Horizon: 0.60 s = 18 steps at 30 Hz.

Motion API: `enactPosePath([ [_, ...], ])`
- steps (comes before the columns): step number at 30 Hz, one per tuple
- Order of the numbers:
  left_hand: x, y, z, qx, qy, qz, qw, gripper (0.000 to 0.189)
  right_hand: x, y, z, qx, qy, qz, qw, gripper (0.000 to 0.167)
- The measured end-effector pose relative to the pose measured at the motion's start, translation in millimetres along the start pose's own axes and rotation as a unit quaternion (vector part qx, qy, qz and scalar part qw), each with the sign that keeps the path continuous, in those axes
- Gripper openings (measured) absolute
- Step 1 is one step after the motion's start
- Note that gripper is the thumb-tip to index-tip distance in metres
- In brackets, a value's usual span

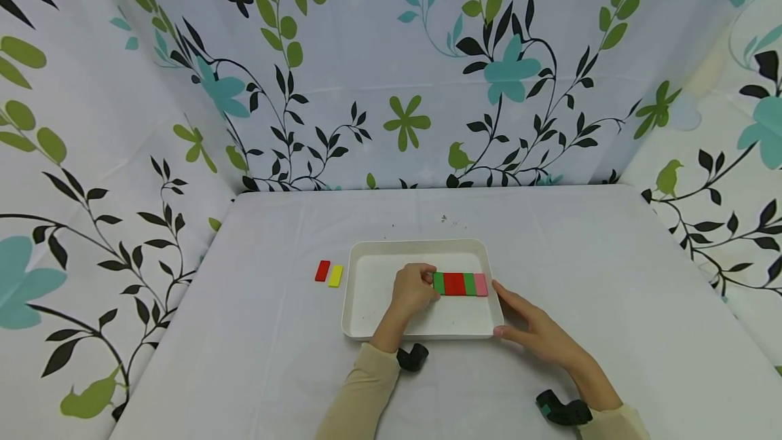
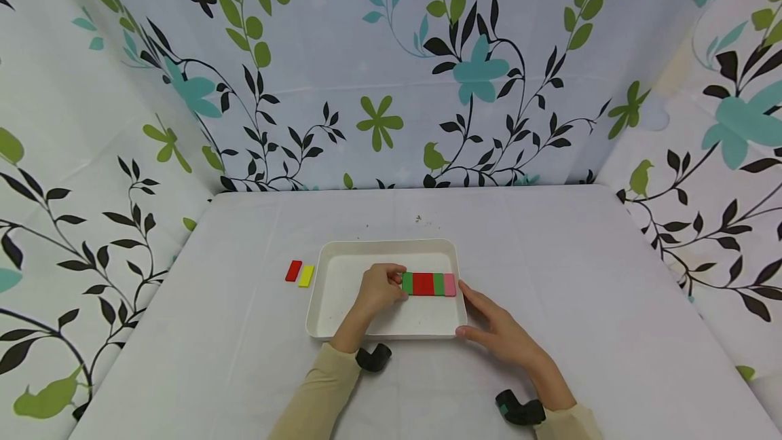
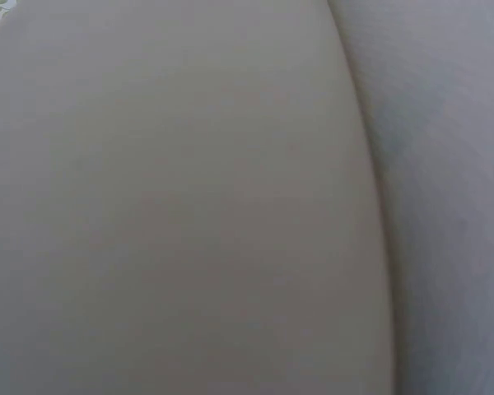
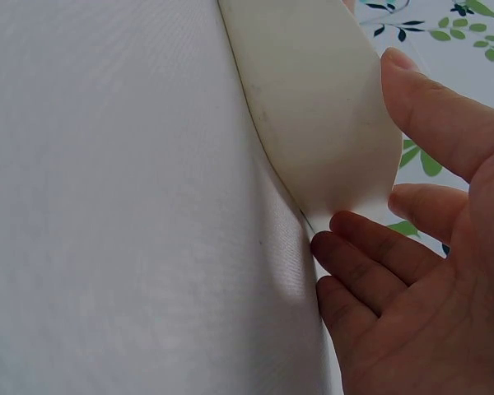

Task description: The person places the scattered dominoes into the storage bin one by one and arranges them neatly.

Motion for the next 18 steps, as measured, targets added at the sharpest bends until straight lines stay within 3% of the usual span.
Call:
enactPosePath([
  [18,6.5,2.7,-1.6,-0.019,-0.013,0.034,0.9991,0.055,-1.3,0.0,-0.5,-0.001,0.001,0.001,1.0,0.082],
])
Point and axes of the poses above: each hand's wrist, its own y-axis away from the middle knuckle, its own z-axis out of the palm, x = y × z, the point moved 8 cm from there along -y, towards the middle knuckle, and after that the axes turned 10 degrees about y, right-handed, at the moved point
